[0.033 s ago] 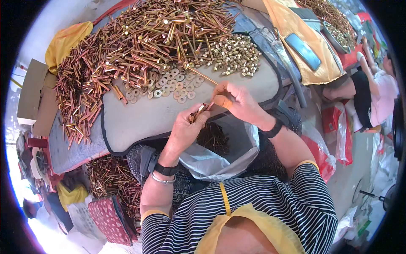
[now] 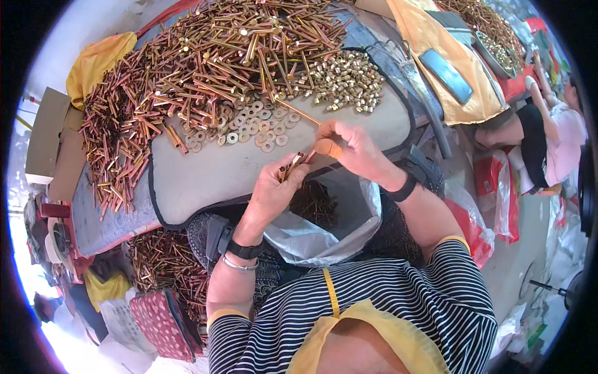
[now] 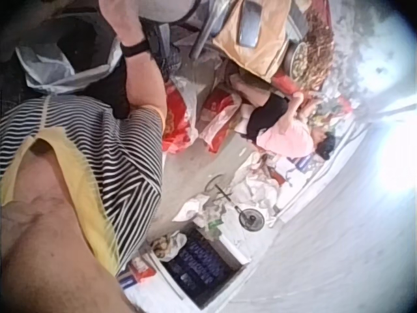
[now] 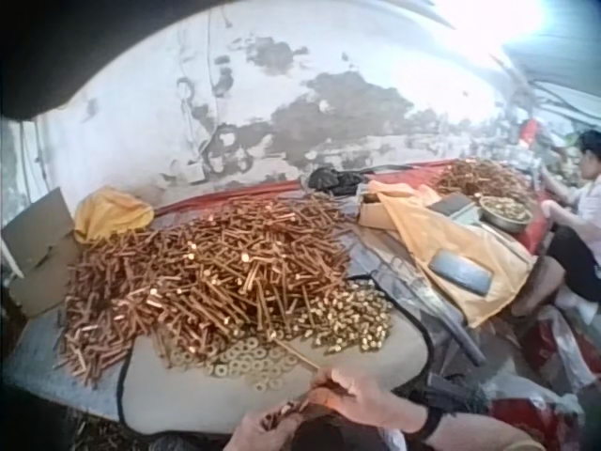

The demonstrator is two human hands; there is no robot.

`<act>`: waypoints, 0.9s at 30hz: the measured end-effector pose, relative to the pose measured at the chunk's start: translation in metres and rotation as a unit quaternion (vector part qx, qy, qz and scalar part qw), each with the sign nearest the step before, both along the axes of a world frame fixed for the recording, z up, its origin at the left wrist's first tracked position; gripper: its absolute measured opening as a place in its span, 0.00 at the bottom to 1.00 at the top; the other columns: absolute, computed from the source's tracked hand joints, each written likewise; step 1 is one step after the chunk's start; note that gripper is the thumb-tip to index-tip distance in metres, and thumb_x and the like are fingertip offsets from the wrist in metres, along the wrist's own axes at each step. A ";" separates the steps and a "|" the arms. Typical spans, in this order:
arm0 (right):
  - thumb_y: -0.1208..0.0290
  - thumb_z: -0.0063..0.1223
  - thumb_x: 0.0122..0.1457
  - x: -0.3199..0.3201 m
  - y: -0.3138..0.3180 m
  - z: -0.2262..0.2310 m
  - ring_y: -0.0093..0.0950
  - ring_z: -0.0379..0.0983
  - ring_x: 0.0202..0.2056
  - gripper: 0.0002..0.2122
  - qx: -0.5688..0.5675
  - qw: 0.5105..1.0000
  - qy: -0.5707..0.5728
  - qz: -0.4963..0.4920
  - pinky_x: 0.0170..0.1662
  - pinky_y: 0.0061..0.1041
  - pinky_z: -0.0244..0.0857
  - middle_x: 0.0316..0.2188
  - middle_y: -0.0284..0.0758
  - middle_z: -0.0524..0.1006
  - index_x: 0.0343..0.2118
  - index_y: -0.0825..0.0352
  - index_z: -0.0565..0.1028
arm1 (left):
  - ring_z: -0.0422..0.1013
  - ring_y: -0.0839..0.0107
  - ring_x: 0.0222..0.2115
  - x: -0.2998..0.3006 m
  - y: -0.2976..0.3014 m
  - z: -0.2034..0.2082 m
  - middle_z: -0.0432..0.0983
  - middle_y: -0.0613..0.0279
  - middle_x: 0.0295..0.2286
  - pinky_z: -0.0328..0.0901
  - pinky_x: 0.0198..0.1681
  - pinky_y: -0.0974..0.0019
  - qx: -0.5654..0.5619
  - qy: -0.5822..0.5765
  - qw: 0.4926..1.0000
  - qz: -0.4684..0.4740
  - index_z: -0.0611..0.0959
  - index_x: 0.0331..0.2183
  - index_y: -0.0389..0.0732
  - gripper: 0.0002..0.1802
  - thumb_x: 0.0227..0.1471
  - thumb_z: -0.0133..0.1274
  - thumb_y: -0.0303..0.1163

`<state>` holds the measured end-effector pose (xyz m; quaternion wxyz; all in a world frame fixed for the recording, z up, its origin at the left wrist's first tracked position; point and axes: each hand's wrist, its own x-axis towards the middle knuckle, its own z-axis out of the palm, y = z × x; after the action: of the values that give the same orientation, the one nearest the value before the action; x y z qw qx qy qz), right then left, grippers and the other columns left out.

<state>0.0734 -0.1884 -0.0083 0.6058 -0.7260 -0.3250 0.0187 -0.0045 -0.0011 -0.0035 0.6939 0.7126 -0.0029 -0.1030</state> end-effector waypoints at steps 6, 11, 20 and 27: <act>0.68 0.55 0.58 0.000 -0.004 0.014 0.15 0.65 0.27 0.09 -0.014 1.000 0.009 0.008 0.31 0.17 0.61 0.23 0.26 0.71 0.34 0.69 0.72 | 0.56 0.89 0.18 0.002 -0.001 0.001 0.63 0.79 0.18 0.51 0.19 0.81 0.012 -0.012 1.000 0.002 0.80 0.42 0.39 0.13 0.57 0.51 0.35; 0.70 0.55 0.57 0.003 -0.009 0.013 0.18 0.68 0.28 0.08 -0.089 0.995 0.049 0.020 0.32 0.19 0.64 0.25 0.30 0.73 0.35 0.70 0.73 | 0.56 0.89 0.18 -0.001 -0.004 -0.005 0.62 0.80 0.19 0.51 0.20 0.81 -0.010 -0.036 0.999 -0.006 0.79 0.43 0.40 0.13 0.58 0.50 0.34; 0.65 0.57 0.56 -0.001 -0.004 0.015 0.20 0.65 0.23 0.11 -0.108 0.994 0.023 -0.002 0.27 0.21 0.61 0.22 0.31 0.72 0.31 0.69 0.74 | 0.61 0.85 0.20 -0.003 0.000 0.001 0.68 0.75 0.21 0.58 0.24 0.78 0.097 -0.123 0.988 -0.004 0.79 0.43 0.37 0.12 0.57 0.50 0.28; 0.67 0.59 0.52 0.029 0.011 0.020 0.24 0.68 0.26 0.08 -0.085 0.990 0.005 -0.114 0.31 0.21 0.62 0.24 0.36 0.72 0.29 0.66 0.76 | 0.69 0.80 0.26 -0.010 0.011 0.010 0.76 0.65 0.31 0.65 0.30 0.74 0.082 -0.146 0.985 -0.029 0.80 0.37 0.34 0.09 0.57 0.48 0.27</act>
<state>0.1028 -0.1770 0.0113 0.5420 -0.8067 -0.2347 -0.0194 -0.0148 0.0104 0.0064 0.6218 0.7744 -0.1159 -0.0177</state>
